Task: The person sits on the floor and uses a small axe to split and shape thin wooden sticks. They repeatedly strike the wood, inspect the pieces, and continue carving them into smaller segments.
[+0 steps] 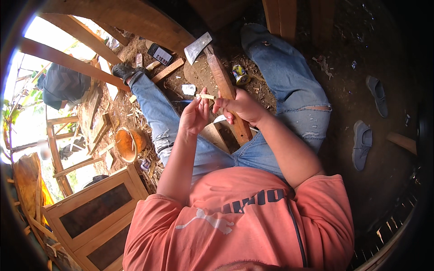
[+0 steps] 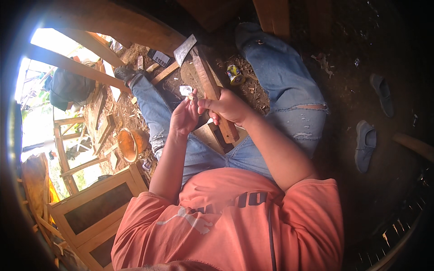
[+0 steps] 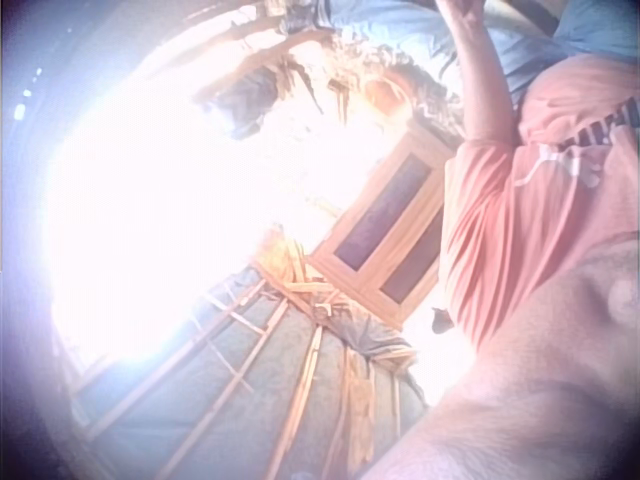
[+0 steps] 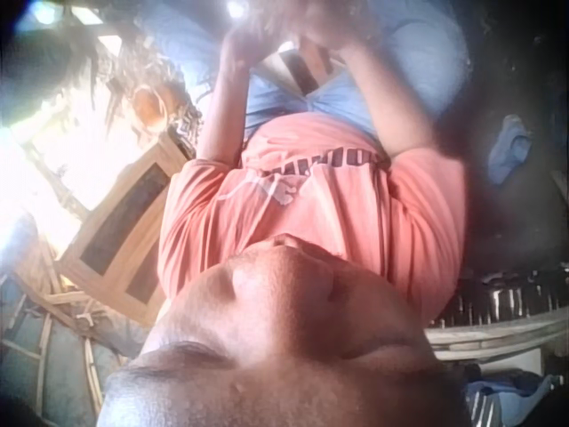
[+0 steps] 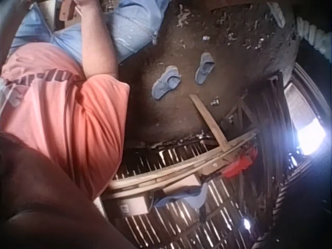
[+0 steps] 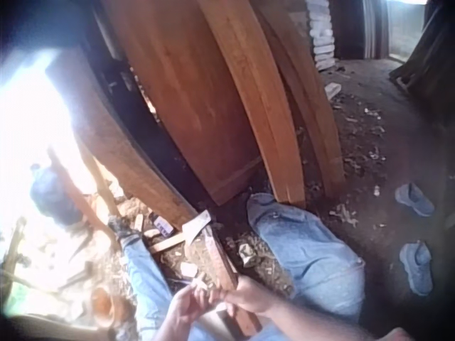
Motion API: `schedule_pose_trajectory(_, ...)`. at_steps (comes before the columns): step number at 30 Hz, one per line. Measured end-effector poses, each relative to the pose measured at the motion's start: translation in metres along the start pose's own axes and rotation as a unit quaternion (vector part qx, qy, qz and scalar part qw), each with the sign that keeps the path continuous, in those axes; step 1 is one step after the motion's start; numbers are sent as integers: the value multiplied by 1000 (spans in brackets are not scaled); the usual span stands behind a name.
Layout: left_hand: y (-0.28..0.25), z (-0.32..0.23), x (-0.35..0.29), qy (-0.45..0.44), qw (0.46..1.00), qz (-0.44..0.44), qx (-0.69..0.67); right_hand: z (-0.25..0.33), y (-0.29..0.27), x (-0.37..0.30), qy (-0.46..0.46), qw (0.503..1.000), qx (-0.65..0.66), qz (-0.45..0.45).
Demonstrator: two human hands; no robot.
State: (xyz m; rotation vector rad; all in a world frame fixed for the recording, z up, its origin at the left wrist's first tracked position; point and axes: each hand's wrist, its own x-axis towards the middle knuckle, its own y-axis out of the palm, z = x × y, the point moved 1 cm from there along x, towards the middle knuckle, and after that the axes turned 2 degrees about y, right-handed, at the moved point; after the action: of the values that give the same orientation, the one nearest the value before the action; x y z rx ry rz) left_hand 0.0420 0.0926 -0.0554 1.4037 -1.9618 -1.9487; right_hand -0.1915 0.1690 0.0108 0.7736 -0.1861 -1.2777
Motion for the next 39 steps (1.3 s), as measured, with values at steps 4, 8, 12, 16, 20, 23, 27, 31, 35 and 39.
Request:
schedule_pose_trajectory(4, 1, 4, -3, 18, 999, -22, 30, 2, -2, -1, -6, 999, 37, -3)
schedule_pose_trajectory(8, -4, 3, -3, 71, 992, -66, 81, 1, -8, 1, 3, 996, 82, -24)
schedule_pose_trajectory(12, 3, 0, -1, 116, 980, -63, 150, 10, -23, -1, 53, 988, 129, -71)
schedule_pose_trajectory(16, 3, -5, 0, 149, 971, -58, 176, 13, -36, -1, 61, 989, 114, -68)
schedule_pose_trajectory(20, 7, -11, -1, 161, 964, -65, 200, 15, -37, -1, 77, 993, 57, -74)
schedule_pose_trajectory(23, -5, -17, 2, 165, 959, -71, 220, 8, -38, 3, 88, 995, 29, -46)
schedule_pose_trajectory(27, 18, -9, -10, 279, 827, -264, 410, 5, -34, 4, 116, 992, -20, -36)
schedule_pose_trajectory(31, 26, -5, -22, 357, 463, -122, 802, -5, -34, 7, 153, 986, -67, -30)
schedule_pose_trajectory(35, 65, 8, -41, 303, 355, 51, 883, -11, -25, 7, 166, 982, -90, -7)
schedule_pose_trajectory(39, 66, 11, -50, 236, 442, 46, 864, -6, -17, 5, 174, 982, -67, 10)
